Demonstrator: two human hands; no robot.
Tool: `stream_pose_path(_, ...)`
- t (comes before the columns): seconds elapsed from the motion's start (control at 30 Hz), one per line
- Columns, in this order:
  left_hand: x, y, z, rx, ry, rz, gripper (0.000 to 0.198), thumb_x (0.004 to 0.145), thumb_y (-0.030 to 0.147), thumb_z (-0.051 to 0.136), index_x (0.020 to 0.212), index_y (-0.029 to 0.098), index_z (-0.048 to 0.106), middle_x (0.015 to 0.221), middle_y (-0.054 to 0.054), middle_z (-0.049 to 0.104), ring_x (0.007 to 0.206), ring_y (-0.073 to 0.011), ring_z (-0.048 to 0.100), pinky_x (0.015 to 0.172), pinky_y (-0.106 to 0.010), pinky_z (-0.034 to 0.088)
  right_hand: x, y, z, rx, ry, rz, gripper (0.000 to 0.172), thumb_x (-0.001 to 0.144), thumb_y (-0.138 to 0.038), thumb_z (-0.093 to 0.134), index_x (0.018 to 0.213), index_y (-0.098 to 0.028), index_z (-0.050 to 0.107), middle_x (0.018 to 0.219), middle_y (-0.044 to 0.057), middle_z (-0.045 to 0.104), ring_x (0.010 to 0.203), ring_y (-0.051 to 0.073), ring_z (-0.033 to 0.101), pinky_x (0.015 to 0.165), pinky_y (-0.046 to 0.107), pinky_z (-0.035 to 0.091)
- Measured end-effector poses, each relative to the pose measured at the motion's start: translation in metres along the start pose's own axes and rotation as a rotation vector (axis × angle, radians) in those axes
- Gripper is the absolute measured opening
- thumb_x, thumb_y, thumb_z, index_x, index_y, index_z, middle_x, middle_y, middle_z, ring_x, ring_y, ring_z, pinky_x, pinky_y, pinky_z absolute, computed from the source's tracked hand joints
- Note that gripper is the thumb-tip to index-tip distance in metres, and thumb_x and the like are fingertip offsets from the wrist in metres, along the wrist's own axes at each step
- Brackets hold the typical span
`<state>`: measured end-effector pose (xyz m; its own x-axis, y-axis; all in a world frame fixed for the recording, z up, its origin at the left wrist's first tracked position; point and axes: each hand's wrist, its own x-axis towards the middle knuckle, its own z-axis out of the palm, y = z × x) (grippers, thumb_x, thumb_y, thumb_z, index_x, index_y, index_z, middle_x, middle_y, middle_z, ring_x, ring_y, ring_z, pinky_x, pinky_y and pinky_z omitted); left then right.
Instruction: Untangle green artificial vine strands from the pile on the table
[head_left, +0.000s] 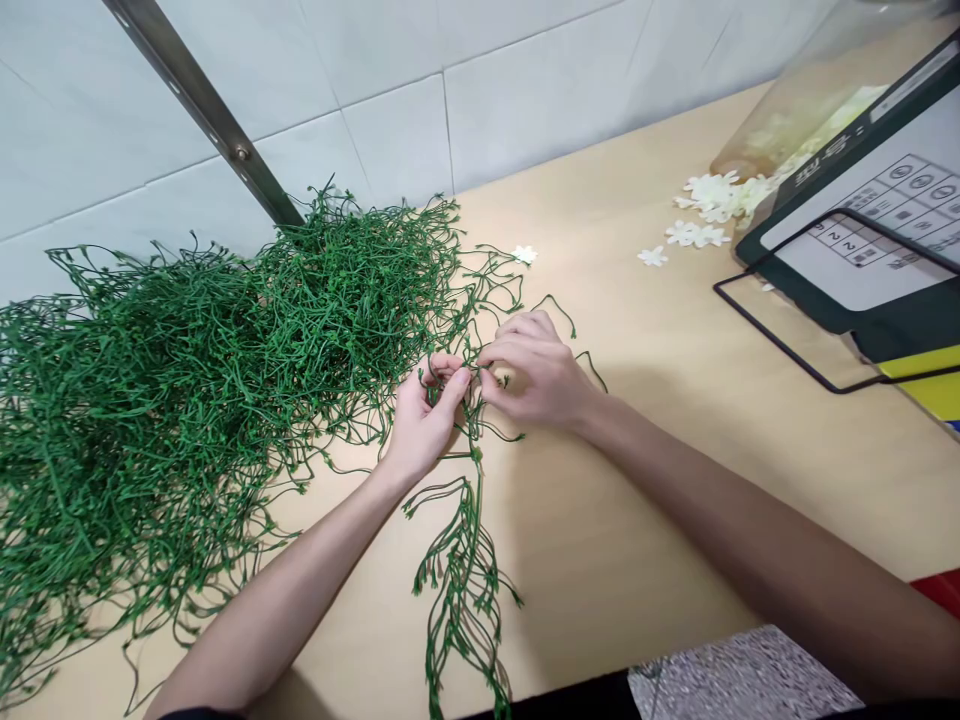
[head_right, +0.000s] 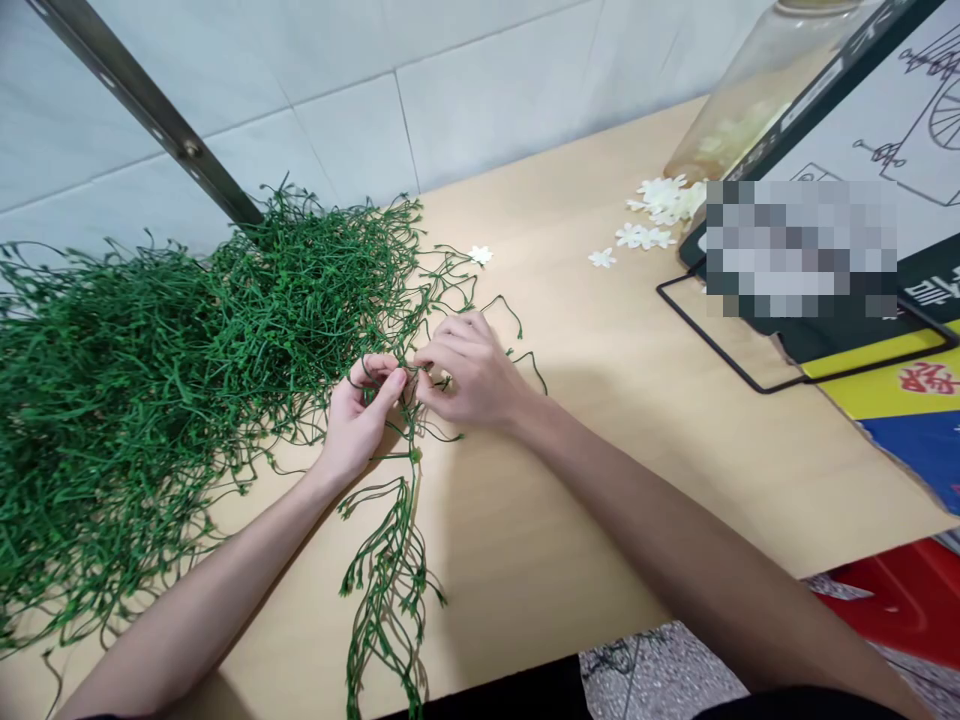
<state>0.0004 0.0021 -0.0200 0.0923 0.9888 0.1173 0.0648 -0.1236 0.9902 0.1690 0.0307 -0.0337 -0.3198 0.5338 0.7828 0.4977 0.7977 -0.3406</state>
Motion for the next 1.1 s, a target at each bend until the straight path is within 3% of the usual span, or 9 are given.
stream_pose_path(0.2, 0.0, 0.002, 0.001, -0.021, 0.031, -0.03, 0.023, 0.08, 0.038, 0.073, 0.084, 0.018, 0.062, 0.072, 0.001, 0.06, 0.066, -0.0114, 0.053, 0.069, -0.024, 0.045, 0.0, -0.001, -0.004, -0.003, -0.054, 0.053, 0.006, 0.078, -0.018, 0.06, 0.078, -0.023, 0.058, 0.072, 0.0, 0.068, 0.081, 0.023, 0.055, 0.08, 0.043, 0.035)
stream_pose_path(0.5, 0.001, 0.005, 0.001, 0.042, -0.106, 0.001, 0.018, 0.084, 0.033, 0.07, 0.082, 0.018, 0.061, 0.069, 0.002, 0.056, 0.066, -0.0108, 0.051, 0.068, -0.024, 0.042, -0.002, 0.003, -0.001, 0.046, -0.03, -0.033, 0.014, 0.078, -0.01, 0.052, 0.074, -0.023, 0.056, 0.074, 0.001, 0.069, 0.079, 0.021, 0.056, 0.077, 0.04, 0.041)
stream_pose_path(0.77, 0.003, -0.009, -0.002, -0.27, -0.129, -0.127, 0.025, 0.08, 0.037, 0.075, 0.087, 0.018, 0.061, 0.078, 0.003, 0.057, 0.07, -0.0084, 0.056, 0.073, -0.021, 0.046, 0.0, 0.0, -0.001, 0.146, -0.047, 0.02, 0.015, 0.082, -0.012, 0.049, 0.077, -0.023, 0.058, 0.081, 0.001, 0.071, 0.086, 0.022, 0.058, 0.081, 0.041, 0.041)
stream_pose_path(0.97, 0.008, -0.007, -0.001, -0.432, 0.005, -0.22, 0.037, 0.068, 0.04, 0.084, 0.078, 0.019, 0.055, 0.067, 0.005, 0.054, 0.062, -0.0083, 0.056, 0.065, -0.022, 0.048, -0.001, 0.005, -0.001, 0.141, -0.092, 0.105, 0.018, 0.076, -0.006, 0.048, 0.079, -0.023, 0.053, 0.087, 0.001, 0.07, 0.089, 0.022, 0.058, 0.083, 0.04, 0.038)
stream_pose_path(1.1, 0.007, -0.009, -0.001, -0.38, -0.012, -0.195, 0.033, 0.07, 0.038, 0.083, 0.084, 0.019, 0.061, 0.072, 0.004, 0.06, 0.066, -0.0087, 0.062, 0.068, -0.022, 0.049, -0.002, 0.009, -0.001, 0.127, -0.071, 0.157, 0.018, 0.077, -0.011, 0.048, 0.089, -0.022, 0.056, 0.102, 0.007, 0.068, 0.098, 0.025, 0.059, 0.088, 0.042, 0.038)
